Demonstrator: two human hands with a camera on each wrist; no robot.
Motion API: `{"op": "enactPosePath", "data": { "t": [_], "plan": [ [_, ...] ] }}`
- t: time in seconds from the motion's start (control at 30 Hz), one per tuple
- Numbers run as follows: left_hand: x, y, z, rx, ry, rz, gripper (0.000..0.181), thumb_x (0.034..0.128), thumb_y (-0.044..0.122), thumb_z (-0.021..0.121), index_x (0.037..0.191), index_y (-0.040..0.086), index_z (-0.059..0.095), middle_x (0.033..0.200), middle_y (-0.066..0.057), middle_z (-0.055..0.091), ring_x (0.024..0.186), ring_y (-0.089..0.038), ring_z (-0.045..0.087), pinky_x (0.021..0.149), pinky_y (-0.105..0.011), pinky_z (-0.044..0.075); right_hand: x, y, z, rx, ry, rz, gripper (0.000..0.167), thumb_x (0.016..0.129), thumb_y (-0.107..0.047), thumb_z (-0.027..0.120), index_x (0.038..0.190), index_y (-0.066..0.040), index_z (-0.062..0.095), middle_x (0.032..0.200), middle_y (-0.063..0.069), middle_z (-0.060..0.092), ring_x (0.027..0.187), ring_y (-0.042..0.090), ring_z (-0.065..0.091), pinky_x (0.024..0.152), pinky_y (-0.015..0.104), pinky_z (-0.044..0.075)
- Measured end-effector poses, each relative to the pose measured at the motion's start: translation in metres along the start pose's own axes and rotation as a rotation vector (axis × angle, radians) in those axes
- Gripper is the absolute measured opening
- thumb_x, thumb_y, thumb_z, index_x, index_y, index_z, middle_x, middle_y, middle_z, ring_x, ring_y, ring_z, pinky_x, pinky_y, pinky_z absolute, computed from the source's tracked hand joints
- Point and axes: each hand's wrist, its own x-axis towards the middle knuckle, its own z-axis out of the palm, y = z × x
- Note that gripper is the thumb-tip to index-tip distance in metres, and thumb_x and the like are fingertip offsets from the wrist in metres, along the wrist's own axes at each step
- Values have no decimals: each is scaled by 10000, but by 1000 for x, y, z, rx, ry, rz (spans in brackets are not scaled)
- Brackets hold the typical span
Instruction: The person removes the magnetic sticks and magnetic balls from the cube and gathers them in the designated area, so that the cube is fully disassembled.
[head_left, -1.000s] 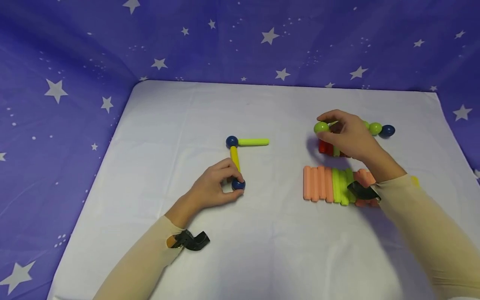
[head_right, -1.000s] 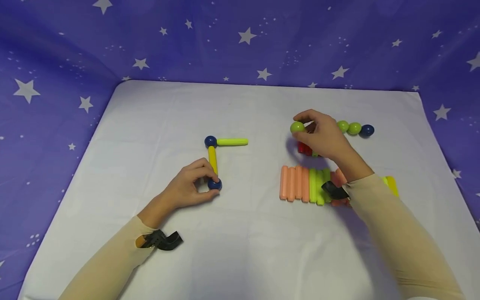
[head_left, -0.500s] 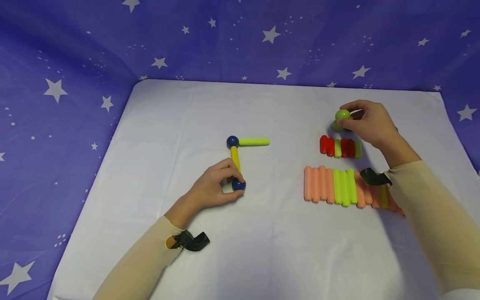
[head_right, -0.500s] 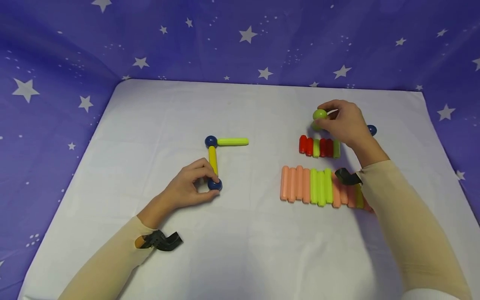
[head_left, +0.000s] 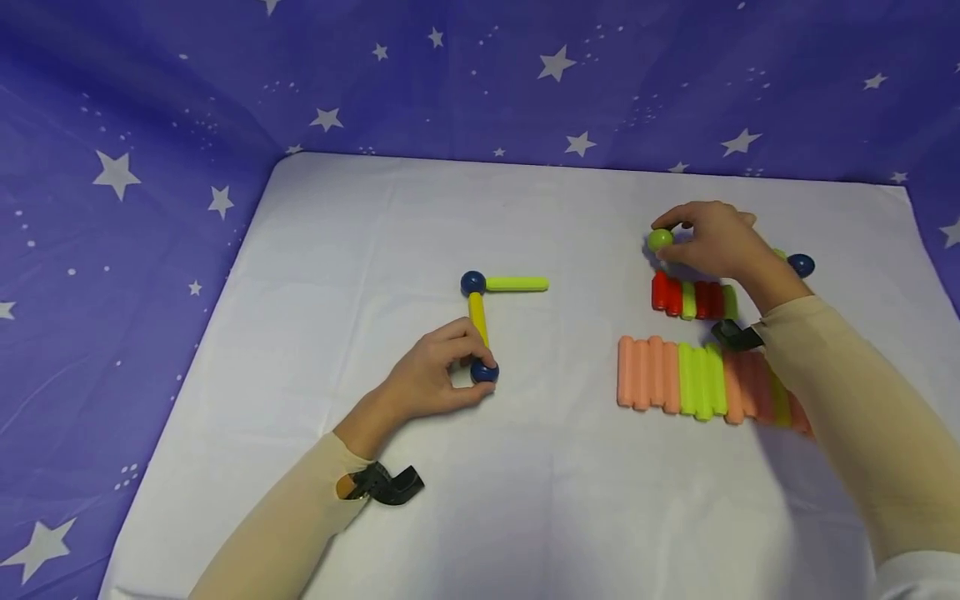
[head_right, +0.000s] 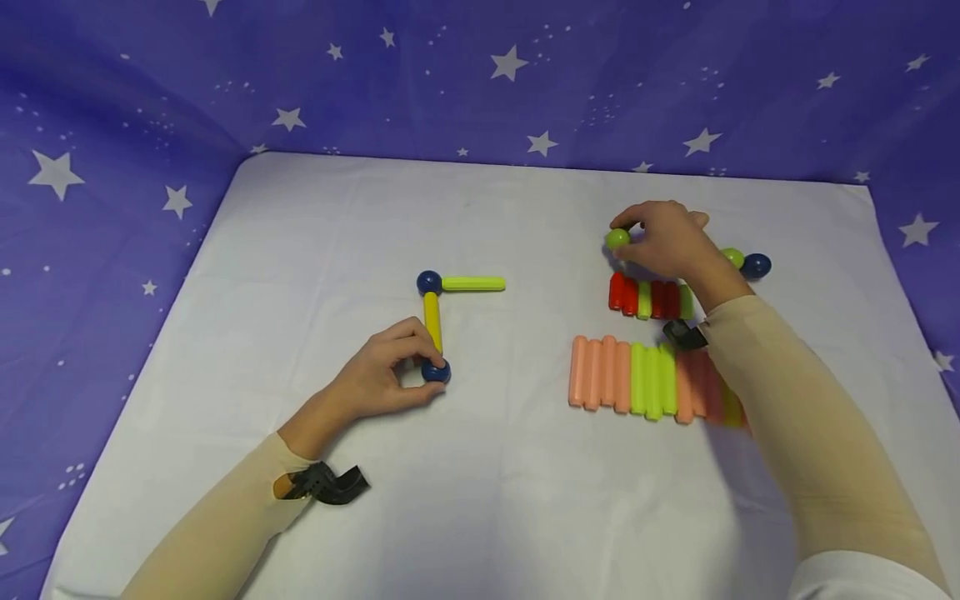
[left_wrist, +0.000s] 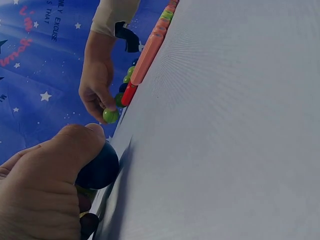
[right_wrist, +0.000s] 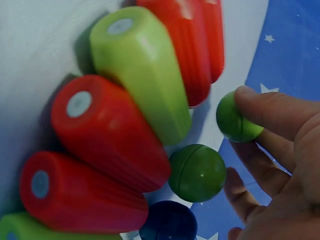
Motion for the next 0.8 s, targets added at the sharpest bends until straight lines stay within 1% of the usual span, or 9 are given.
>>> {"op": "enactPosePath", "data": {
  "t": [0.17, 0.33, 0.43, 0.67, 0.8],
  "plan": [
    [3, 1, 1, 6, -7, 8, 225, 763, 132, 821, 943, 144, 686, 961, 58, 544, 825, -90, 514, 702, -272, 465, -2, 3, 2, -67, 5, 7, 456, 876, -244, 697, 1279, -48, 612, 1237, 285, 578, 1137, 482, 449, 864, 710, 159],
    [4, 2, 1, 20, -16, -1, 221, 763, 155, 819, 936, 132, 684, 958, 58, 535, 830, -75, 504, 708, -267, 467, -6, 5, 1, -86, 22, 9, 442, 869, -206, 695, 1270, -38, 613, 1216, 285, 581, 1165, 508, 381, 885, 761, 100],
    [4, 1, 0, 21, -18, -9, 218, 765, 161, 818, 935, 130, 685, 956, 56, 536, 829, -73, 503, 707, -267, 466, -6, 5, 0, -92, 14, 7, 450, 872, -213, 690, 1277, -37, 604, 1218, 287, 578, 1169, 517, 372, 889, 773, 96],
    [1, 0, -1, 15, -20, -28, 215, 766, 158, 825, 933, 133, 692, 952, 40, 541, 822, -89, 509, 704, -264, 463, -6, 4, 2, -81, 3, 5, 487, 872, -226, 693, 1304, -32, 577, 1245, 292, 565, 1146, 502, 415, 866, 727, 171],
    [0, 0, 0, 8, -15, -38, 210, 766, 152, 827, 928, 136, 695, 941, 35, 543, 803, -105, 513, 679, -271, 461, -8, 5, 1, -64, 1, 7, 507, 880, -230, 687, 1330, -36, 554, 1286, 282, 545, 1175, 514, 403, 891, 751, 150]
  ]
}}
